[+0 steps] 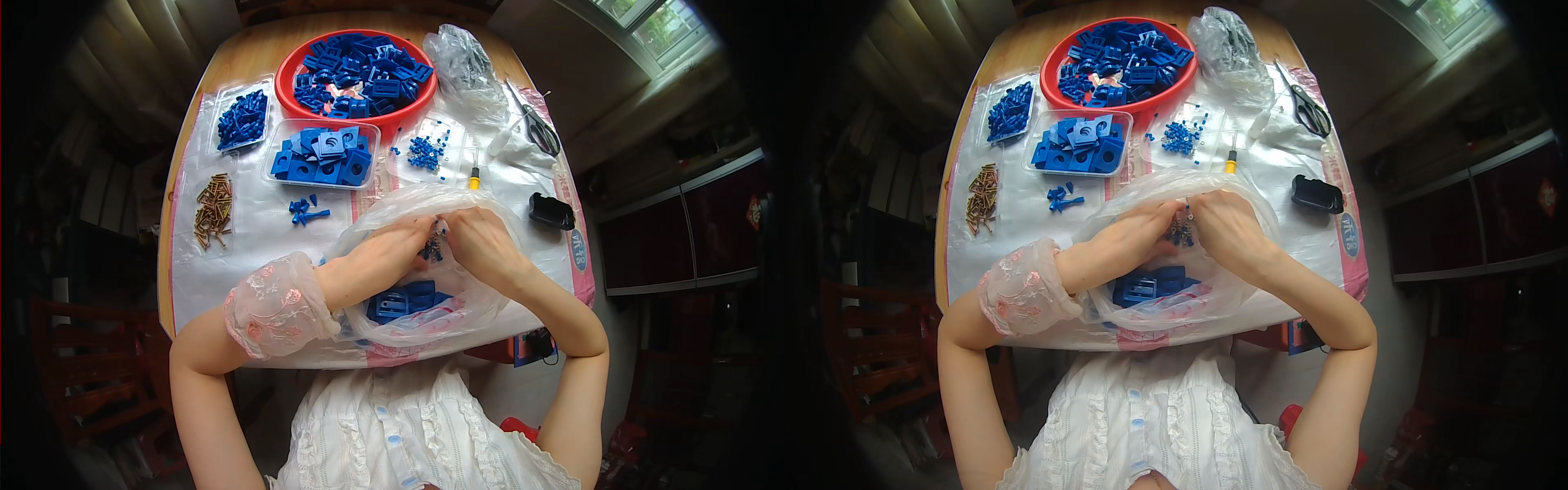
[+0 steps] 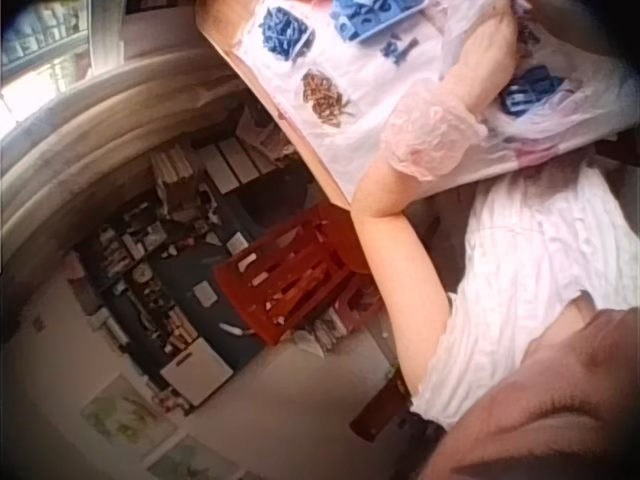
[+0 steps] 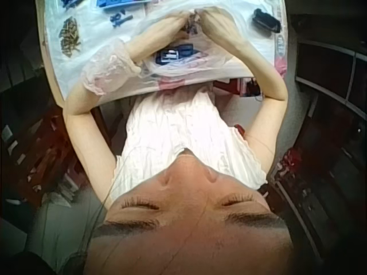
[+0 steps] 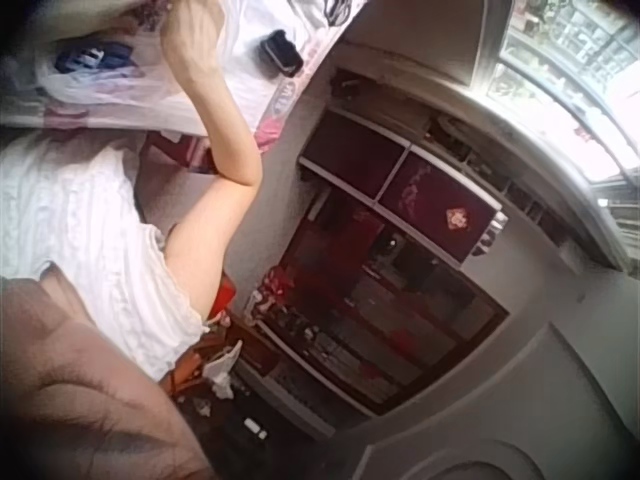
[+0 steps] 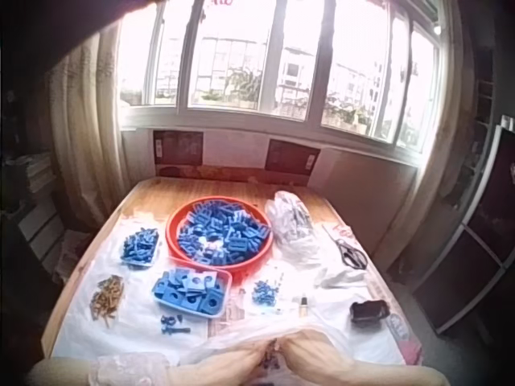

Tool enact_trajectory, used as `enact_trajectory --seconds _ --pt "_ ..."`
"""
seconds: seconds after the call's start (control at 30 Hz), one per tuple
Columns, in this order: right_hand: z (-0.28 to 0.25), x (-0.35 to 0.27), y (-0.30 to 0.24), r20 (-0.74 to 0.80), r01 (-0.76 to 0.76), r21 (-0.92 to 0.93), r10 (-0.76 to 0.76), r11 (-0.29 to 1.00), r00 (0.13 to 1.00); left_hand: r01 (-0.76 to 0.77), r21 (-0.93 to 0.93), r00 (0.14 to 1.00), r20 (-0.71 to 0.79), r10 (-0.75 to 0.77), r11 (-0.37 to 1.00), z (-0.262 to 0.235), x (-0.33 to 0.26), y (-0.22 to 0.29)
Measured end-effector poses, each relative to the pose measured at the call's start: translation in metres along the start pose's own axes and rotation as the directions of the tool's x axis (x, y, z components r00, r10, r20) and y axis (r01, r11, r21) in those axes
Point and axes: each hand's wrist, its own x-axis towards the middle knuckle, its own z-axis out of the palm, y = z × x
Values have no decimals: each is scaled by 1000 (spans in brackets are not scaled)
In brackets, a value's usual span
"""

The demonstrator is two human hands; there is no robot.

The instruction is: The recorder sorts small blue plastic parts from a bag and snaps them together to assemble fixtures at a table.

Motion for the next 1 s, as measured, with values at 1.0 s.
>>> enact_trajectory --seconds 1.0 --pt "-1 -6 17 -35 50 145 -45 988 998 189 -43 978 96 -184 981 -16 11 19"
